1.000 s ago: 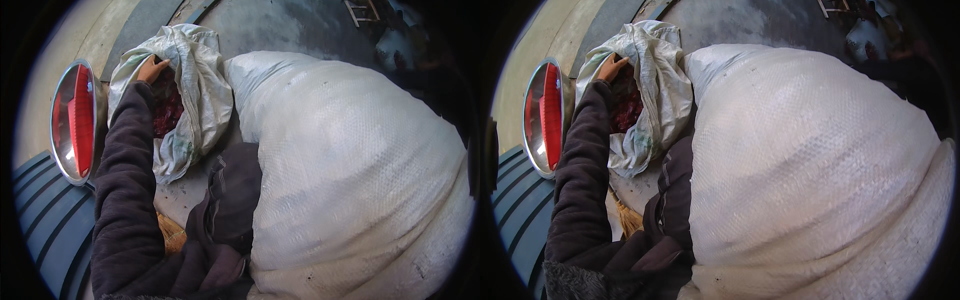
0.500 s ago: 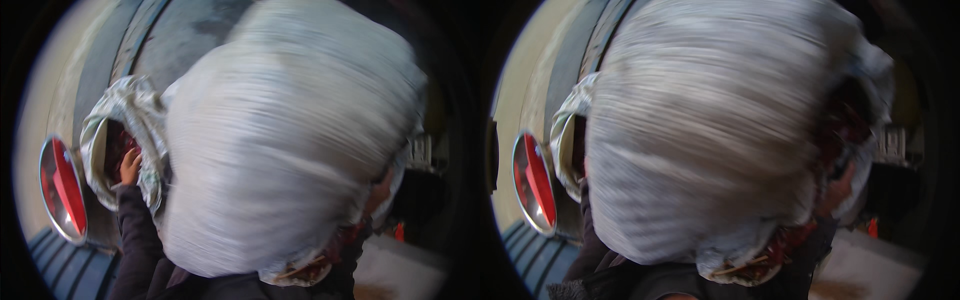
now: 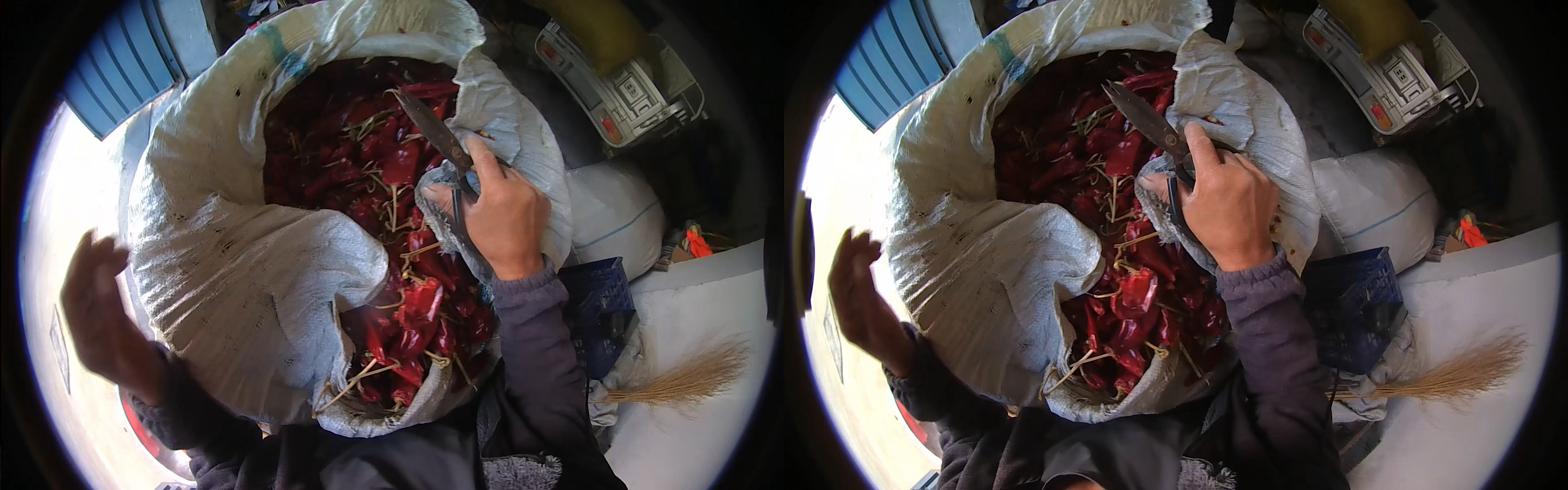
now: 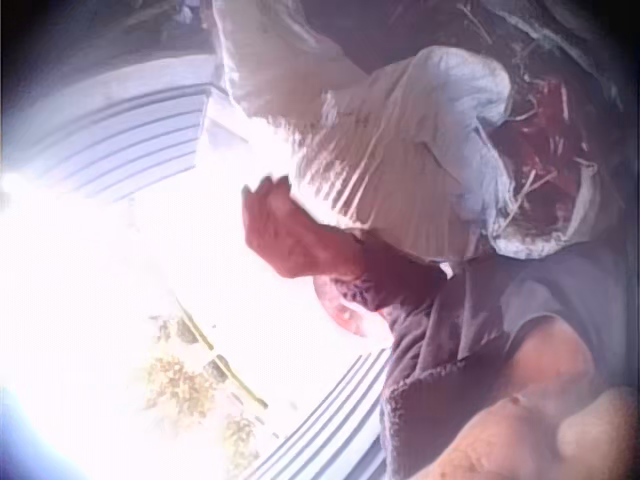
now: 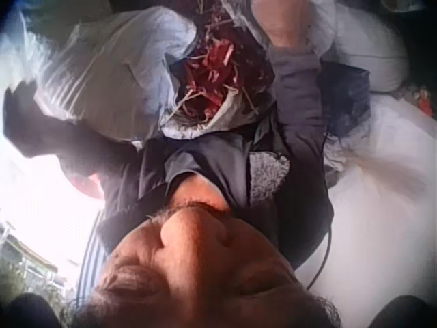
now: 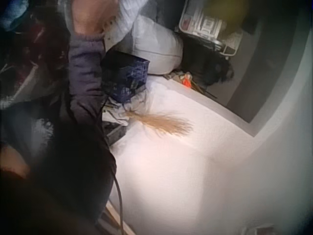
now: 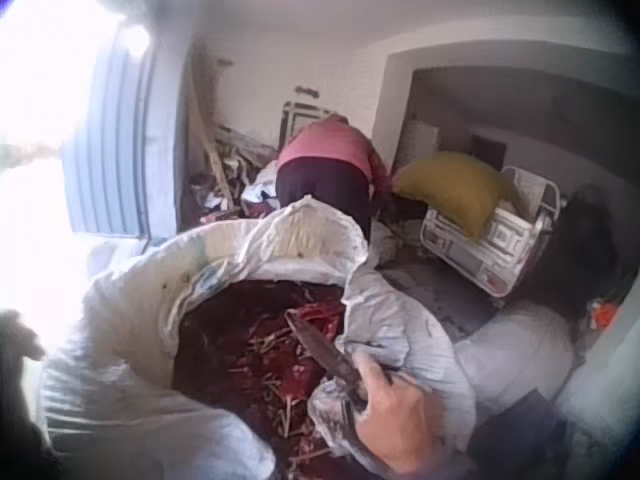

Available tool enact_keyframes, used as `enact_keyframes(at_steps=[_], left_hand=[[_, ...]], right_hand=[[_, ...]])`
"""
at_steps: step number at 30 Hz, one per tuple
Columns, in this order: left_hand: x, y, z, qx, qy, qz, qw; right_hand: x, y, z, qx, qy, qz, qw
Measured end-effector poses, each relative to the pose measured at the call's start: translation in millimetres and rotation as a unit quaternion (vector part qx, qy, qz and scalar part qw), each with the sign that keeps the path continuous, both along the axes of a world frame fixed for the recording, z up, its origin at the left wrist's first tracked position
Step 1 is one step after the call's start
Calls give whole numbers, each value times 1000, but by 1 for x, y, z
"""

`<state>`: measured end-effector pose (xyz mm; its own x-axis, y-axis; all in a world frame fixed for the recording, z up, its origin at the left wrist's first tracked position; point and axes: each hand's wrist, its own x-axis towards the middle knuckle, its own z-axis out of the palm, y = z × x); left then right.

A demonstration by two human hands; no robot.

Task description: The person sits on the floor with a large sack of dried red peppers on their lap. They use shears to cut the stems off individual peppers and drop the trimmed peppers back into the sack.

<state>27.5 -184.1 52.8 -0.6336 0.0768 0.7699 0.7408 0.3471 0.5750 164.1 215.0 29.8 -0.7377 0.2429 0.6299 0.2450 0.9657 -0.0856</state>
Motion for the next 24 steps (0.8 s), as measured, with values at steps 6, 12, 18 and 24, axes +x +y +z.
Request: enact_keyframes(at_steps=[6,12,18,24], left_hand=[[20,119,23,-450,95,-153,875],[4,75,53,-527,-46,-64,846],[-6,96,87,-561,-48,126,817],[-28,156,26,-522,184,14,832]], right_hand=[[15,-21,20,-311,79,191,928],[-2,-13,6,-369,-66,260,890],[-21,-8,-11,-466,-4,263,845],[-16,-15,-12,-479,17,268,836]])
